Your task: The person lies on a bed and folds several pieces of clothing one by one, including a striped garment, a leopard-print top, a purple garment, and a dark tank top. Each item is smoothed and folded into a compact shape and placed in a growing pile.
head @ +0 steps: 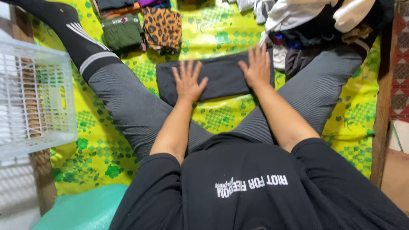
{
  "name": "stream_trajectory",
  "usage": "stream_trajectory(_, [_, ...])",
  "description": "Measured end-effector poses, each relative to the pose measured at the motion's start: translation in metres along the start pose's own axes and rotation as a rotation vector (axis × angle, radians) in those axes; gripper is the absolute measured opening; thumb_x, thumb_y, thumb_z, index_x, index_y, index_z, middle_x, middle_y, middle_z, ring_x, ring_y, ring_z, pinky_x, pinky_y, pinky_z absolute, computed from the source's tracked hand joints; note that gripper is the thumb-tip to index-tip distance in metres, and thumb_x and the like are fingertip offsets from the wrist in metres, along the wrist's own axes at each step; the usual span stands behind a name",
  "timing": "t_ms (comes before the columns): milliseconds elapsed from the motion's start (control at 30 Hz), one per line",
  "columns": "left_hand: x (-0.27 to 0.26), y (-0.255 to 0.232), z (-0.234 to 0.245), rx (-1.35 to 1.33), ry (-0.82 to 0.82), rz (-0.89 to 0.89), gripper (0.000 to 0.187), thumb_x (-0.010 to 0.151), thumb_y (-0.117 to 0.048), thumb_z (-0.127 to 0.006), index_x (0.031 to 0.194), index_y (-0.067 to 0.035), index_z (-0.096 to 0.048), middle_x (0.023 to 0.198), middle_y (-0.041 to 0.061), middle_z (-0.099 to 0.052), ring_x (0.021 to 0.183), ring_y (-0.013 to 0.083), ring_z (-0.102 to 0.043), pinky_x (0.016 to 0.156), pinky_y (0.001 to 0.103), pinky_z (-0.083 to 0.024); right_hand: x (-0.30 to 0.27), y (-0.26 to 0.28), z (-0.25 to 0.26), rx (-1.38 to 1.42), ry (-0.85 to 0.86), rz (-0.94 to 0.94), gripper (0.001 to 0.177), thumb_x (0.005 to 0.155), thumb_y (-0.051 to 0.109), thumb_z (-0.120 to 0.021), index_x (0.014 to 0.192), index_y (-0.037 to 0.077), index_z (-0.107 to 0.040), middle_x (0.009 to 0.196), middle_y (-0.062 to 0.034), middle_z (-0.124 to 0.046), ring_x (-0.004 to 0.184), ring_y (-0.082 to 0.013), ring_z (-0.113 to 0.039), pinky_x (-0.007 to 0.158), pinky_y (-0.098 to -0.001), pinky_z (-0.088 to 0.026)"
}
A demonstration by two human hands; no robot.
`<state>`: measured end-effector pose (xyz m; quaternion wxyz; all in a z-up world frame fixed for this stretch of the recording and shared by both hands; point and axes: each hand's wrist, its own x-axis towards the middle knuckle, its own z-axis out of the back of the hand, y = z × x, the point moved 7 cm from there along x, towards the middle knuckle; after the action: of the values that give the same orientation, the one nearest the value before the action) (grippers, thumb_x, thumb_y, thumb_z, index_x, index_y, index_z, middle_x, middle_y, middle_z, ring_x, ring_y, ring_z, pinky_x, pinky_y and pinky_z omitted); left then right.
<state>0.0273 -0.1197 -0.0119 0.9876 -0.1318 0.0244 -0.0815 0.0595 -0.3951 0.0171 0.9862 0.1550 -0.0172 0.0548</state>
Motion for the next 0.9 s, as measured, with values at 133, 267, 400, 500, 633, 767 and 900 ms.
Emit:
stream_trajectory(133, [-0.002,0.035,0.011,-0.034,-0.149,0.173,0.076,0.098,-0.062,-0.054,0.161,-0.024,-0.036,0.170,0.014,-0.018,0.155,0.0436,-0.006,0.121,0.067,-0.002,0.002,-0.005,0.007,-0.091,-0.105,-0.031,0.069,0.107,0.043,-0.058,0.159,0.000,-0.040,0.169,-0.0249,-0.026,0.156,-0.0417,-0.017,0.125,-0.0537,-0.011])
stream_trajectory(267, [0.000,0.012,0.003,0.141,-0.166,-0.046,0.069,0.101,-0.058,-0.055,0.161,-0.029,-0.038,0.172,0.008,-0.020,0.157,0.0399,-0.007,0.120,0.070,-0.001,-0.010,0.068,-0.024,-0.165,0.050,0.348,0.070,0.099,0.044,-0.064,0.154,0.005,-0.047,0.166,-0.0184,-0.033,0.157,-0.0381,-0.020,0.126,-0.0585,-0.015])
stream_trajectory(400, [-0.007,-0.010,-0.014,0.031,-0.043,-0.176,0.068,0.100,-0.057,-0.056,0.160,-0.029,-0.038,0.172,0.006,-0.023,0.159,0.0379,-0.011,0.124,0.069,-0.004,-0.038,0.102,-0.032,-0.020,0.014,0.608,0.073,0.101,0.049,-0.064,0.157,0.006,-0.047,0.167,-0.0155,-0.037,0.157,-0.0346,-0.021,0.126,-0.0565,-0.017])
stream_trajectory(500, [0.004,0.016,-0.003,-0.006,-0.063,0.018,0.073,0.096,-0.058,-0.057,0.160,-0.027,-0.038,0.169,0.009,-0.024,0.156,0.0406,-0.013,0.120,0.070,-0.005,-0.006,0.034,-0.027,-0.025,0.171,0.162,0.067,0.097,0.047,-0.063,0.153,0.012,-0.048,0.161,-0.0166,-0.035,0.154,-0.0380,-0.019,0.123,-0.0594,-0.015])
stream_trajectory(633, [-0.002,0.041,0.014,-0.094,-0.286,0.179,0.074,0.101,-0.056,-0.055,0.162,-0.021,-0.035,0.169,0.017,-0.019,0.156,0.0457,-0.012,0.124,0.066,-0.010,0.005,-0.012,0.004,-0.114,-0.134,-0.017,0.068,0.107,0.045,-0.060,0.158,0.001,-0.045,0.169,-0.0246,-0.024,0.157,-0.0401,-0.015,0.125,-0.0574,-0.014])
stream_trajectory(767, [0.004,0.003,-0.005,0.150,-0.153,-0.044,0.069,0.101,-0.052,-0.058,0.161,-0.025,-0.039,0.171,0.012,-0.023,0.156,0.0422,-0.013,0.121,0.069,-0.010,-0.005,0.045,-0.021,-0.139,-0.050,0.237,0.066,0.101,0.046,-0.062,0.152,0.007,-0.049,0.166,-0.0223,-0.027,0.155,-0.0409,-0.016,0.121,-0.0631,-0.011])
stream_trajectory(900, [-0.003,-0.018,-0.009,-0.091,-0.061,-0.235,0.065,0.100,-0.053,-0.057,0.159,-0.031,-0.041,0.170,0.010,-0.025,0.156,0.0388,-0.013,0.125,0.065,-0.012,-0.021,0.089,-0.035,0.032,0.107,0.455,0.068,0.098,0.049,-0.064,0.154,0.013,-0.051,0.165,-0.0150,-0.035,0.154,-0.0390,-0.023,0.123,-0.0621,-0.013])
